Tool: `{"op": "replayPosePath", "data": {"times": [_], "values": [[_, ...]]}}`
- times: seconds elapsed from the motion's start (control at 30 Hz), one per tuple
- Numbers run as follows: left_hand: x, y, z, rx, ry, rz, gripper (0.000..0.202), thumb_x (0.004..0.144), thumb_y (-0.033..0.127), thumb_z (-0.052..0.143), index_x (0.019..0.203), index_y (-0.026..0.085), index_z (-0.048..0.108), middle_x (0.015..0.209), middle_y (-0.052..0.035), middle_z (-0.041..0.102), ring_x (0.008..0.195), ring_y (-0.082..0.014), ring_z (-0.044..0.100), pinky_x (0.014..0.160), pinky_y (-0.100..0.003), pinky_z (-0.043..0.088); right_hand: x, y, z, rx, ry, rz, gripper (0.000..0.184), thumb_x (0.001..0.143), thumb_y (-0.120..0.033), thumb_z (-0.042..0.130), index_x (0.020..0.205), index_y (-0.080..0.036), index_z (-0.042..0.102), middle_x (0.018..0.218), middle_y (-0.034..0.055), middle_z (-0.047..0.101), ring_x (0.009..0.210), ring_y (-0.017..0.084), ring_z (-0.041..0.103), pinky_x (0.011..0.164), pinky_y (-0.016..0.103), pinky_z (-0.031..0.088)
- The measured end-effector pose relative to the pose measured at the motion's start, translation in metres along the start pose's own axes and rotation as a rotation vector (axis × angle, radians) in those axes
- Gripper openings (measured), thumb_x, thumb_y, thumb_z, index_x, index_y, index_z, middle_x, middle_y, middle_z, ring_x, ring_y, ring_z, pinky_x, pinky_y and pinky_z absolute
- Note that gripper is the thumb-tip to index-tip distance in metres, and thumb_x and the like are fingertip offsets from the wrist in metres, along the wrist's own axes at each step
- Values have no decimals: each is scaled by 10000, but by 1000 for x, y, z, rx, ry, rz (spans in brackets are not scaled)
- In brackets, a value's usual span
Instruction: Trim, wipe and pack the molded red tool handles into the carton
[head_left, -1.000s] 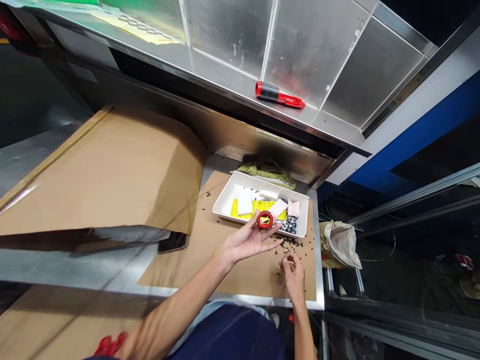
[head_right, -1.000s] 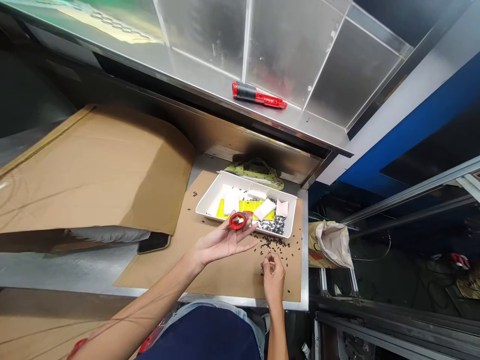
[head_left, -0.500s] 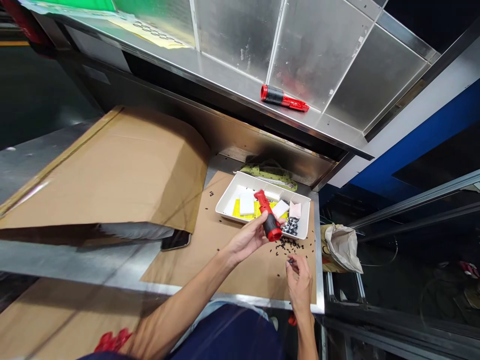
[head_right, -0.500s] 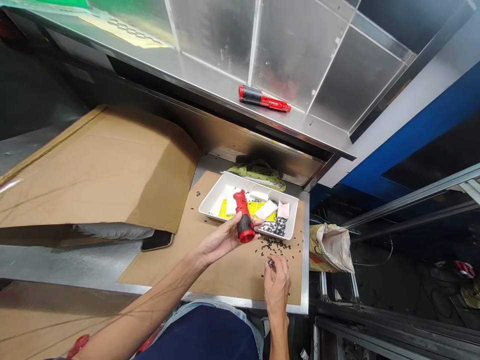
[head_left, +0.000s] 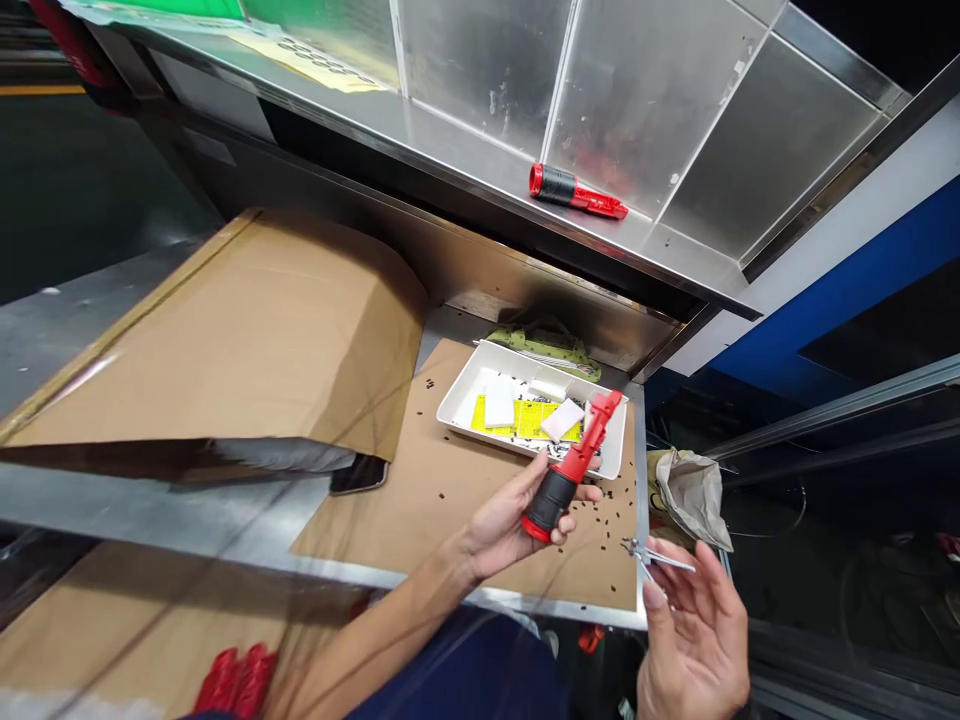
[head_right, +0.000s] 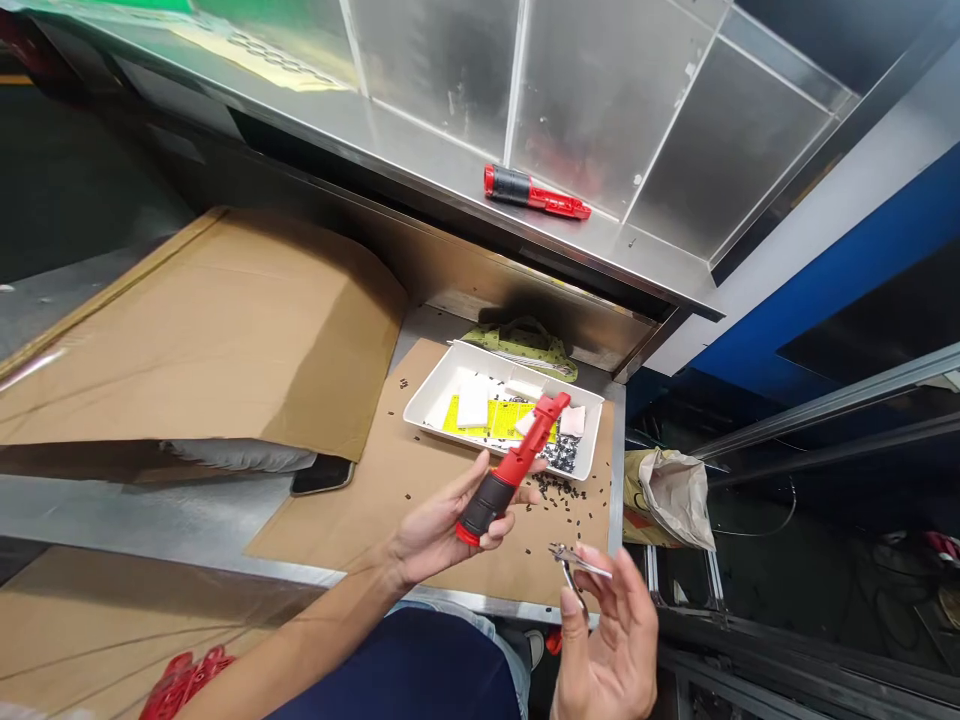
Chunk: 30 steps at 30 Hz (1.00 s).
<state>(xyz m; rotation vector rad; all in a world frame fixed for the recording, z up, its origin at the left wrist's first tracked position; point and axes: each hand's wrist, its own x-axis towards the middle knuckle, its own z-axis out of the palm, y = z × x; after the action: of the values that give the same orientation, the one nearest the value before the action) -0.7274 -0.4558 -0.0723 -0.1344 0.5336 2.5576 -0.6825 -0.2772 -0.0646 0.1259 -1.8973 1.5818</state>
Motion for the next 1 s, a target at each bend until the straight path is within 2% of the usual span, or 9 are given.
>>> {"op": "replayPosePath", "data": {"times": [0.07, 0.17, 0.27, 0.33, 0.57, 0.73, 0.9, 1.0], "values": [[0, -6, 5, -40, -5, -28, 383, 952, 459, 522, 1099, 134, 664, 942, -97, 709, 659, -113, 624, 593, -203, 466, -5, -2, 7, -15, 13, -110, 330, 816, -201, 716, 1121, -153, 601, 933, 85, 724, 902, 235, 707, 736, 388, 596], [-1, -17, 11, -58, -4, 9, 257, 938, 389, 575, 1094, 196, 643, 912, -62, 735, 875, -191, 705, 798, -295, 505, -5, -3, 12, -31, -2, -257, 243, 812, -187, 722, 1025, -185, 606, 886, 61, 722, 975, 251, 665, 834, 463, 540], [-3, -25, 15, -69, 14, 52, 313, 884, 405, 663, 1136, 224, 616, 892, -39, 753, 1059, -249, 694, 983, -370, 452, -4, -3, 12, -96, -31, -308, 217, 808, -236, 744, 976, -203, 611, 832, 66, 725, 1030, 268, 590, 847, 458, 477], [-5, -28, 18, -73, 26, 57, 347, 836, 425, 719, 1104, 228, 618, 873, -32, 757, 1088, -272, 688, 1030, -399, 429, -5, -4, 10, -128, -33, -312, 216, 801, -258, 754, 960, -216, 614, 807, 66, 729, 1033, 278, 553, 839, 454, 447], [-11, -30, 30, -101, -10, 29, 334, 792, 412, 770, 1067, 258, 660, 857, -37, 763, 989, -245, 729, 827, -309, 551, -11, 0, 4, -85, -74, -290, 273, 781, -221, 757, 1014, -288, 631, 795, 21, 738, 1043, 286, 511, 842, 462, 394], [-11, -33, 29, -77, 23, 49, 360, 759, 454, 781, 1036, 240, 701, 849, -55, 763, 938, -244, 738, 795, -282, 582, -12, 1, 3, -78, -90, -277, 286, 762, -219, 771, 1006, -293, 639, 801, 16, 738, 1017, 282, 513, 818, 445, 394], [-11, -36, 27, -50, 33, 46, 388, 798, 438, 745, 1129, 246, 675, 940, -77, 768, 930, -242, 740, 797, -274, 582, -12, 1, 1, -99, -106, -292, 260, 766, -255, 766, 986, -298, 635, 805, 23, 740, 987, 284, 512, 788, 423, 393], [-12, -36, 29, -42, 27, 47, 388, 792, 453, 748, 1107, 241, 671, 922, -77, 768, 925, -243, 740, 775, -271, 580, -11, 0, 0, -118, -141, -307, 268, 775, -239, 753, 1004, -298, 627, 815, 19, 749, 982, 276, 500, 784, 417, 382]]}}
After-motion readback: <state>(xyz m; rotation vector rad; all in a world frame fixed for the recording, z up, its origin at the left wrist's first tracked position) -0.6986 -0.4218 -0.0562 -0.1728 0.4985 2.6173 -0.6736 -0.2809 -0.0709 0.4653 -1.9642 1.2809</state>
